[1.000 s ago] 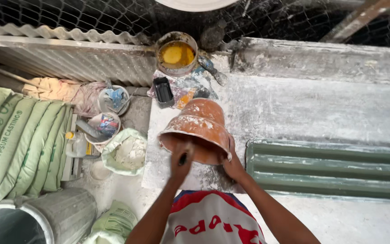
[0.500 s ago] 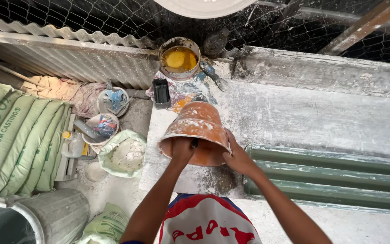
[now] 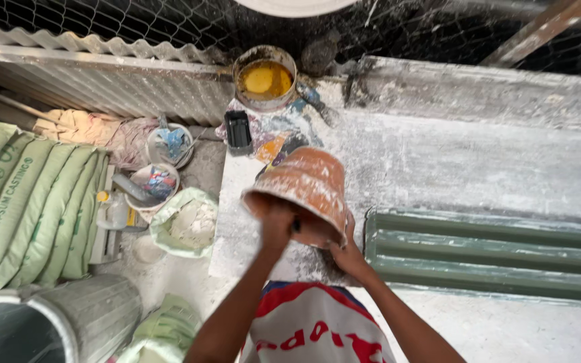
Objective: The person scrapes residual white paste from a bucket, then uses a brush to apply a yellow liquid from a can onto a long green corrugated mold. The person repeatedly brushes the liquid along the mold's surface to coat it.
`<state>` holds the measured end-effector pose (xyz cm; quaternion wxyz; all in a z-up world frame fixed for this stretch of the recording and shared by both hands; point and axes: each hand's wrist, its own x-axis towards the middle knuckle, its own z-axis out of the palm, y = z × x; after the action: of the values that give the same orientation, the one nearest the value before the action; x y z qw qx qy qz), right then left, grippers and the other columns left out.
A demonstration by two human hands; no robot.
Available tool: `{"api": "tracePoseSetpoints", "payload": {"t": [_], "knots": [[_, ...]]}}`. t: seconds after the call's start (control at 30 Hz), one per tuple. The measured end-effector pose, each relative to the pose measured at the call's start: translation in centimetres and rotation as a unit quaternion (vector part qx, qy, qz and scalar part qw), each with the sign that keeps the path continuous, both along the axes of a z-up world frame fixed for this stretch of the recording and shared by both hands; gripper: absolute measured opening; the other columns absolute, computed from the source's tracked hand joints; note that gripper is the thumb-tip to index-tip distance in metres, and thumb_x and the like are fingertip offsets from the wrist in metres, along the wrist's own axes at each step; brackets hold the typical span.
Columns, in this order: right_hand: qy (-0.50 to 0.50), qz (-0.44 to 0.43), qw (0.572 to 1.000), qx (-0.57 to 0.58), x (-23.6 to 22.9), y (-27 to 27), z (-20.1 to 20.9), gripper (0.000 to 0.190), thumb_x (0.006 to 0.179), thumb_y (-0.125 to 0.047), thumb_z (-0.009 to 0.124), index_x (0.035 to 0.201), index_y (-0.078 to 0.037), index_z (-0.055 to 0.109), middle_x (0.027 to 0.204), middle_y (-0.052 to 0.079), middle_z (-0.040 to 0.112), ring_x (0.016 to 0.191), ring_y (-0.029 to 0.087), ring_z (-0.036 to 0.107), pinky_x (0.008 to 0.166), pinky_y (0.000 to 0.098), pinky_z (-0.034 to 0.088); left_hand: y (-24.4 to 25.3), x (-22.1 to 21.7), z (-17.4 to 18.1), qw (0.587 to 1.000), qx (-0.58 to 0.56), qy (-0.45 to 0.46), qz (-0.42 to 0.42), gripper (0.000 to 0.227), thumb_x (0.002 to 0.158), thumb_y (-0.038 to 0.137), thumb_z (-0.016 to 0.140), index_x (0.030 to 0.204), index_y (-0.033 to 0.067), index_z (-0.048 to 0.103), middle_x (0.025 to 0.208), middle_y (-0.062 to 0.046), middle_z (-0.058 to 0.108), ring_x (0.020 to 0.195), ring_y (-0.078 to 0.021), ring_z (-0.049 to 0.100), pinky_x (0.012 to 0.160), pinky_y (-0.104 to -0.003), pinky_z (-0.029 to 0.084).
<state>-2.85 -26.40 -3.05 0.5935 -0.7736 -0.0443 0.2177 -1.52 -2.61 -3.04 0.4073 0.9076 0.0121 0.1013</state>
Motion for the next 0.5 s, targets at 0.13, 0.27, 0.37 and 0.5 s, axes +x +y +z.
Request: {"api": "tracePoseSetpoints", "payload": {"t": [0.13,0.27,0.37,0.5], "knots": [[-0.003,0.073,0.994,-0.081,0.4,-1.3,-2.4,0.076,0.102,-0.012,0.057,0.159,-0.017,0.006,0.150,0.026,0.054,0.141,0.031,0.052,0.117,0.0376,0.040,-1.4,-1.6,1.8,0.986,-0.116,-0.041,-0.111,0.017,0.096,0.020,0.074,0.104,0.0050,0.072,0.096,-0.016,0.075,0.086,-0.0303,0.074,0.075,-0.039,0.056],[0.077,0.035,0.996,-0.021,-0.2,-2.0,-2.8,0.099,0.092,-0.018,0.056,0.158,-0.014,-0.018,0.142,0.022,0.053,0.128,0.028,0.055,0.108,0.0372,0.046,4.1,-0.5,2.7,0.978,-0.096,0.187,0.005,0.016,0.097,0.019,0.073,0.105,0.0047,0.072,0.096,-0.016,0.075,0.085,-0.0298,0.075,0.074,-0.038,0.056],[0.085,0.040,0.996,-0.005,-0.1,-0.1,-1.2,0.092,0.095,-0.026,0.054,0.160,-0.009,-0.009,0.139,0.024,0.059,0.128,0.030,0.058,0.110,0.0388,0.044,3.7,-2.1,3.1,1.000,0.027,0.009,-0.006,0.024,0.085,0.004,0.066,0.106,0.0121,0.073,0.111,-0.012,0.075,0.102,-0.0288,0.072,0.081,-0.040,0.056],[0.095,0.120,0.986,-0.068,3.5,-0.7,5.7,0.097,0.088,-0.034,0.064,0.161,-0.018,0.001,0.155,0.021,0.041,0.133,0.036,0.056,0.110,0.0463,0.048,-1.9,-4.2,3.8,0.980,-0.129,-0.146,-0.046,0.031,0.092,0.015,0.075,0.121,0.0046,0.070,0.115,-0.019,0.073,0.109,-0.0376,0.068,0.095,-0.047,0.054]]}}
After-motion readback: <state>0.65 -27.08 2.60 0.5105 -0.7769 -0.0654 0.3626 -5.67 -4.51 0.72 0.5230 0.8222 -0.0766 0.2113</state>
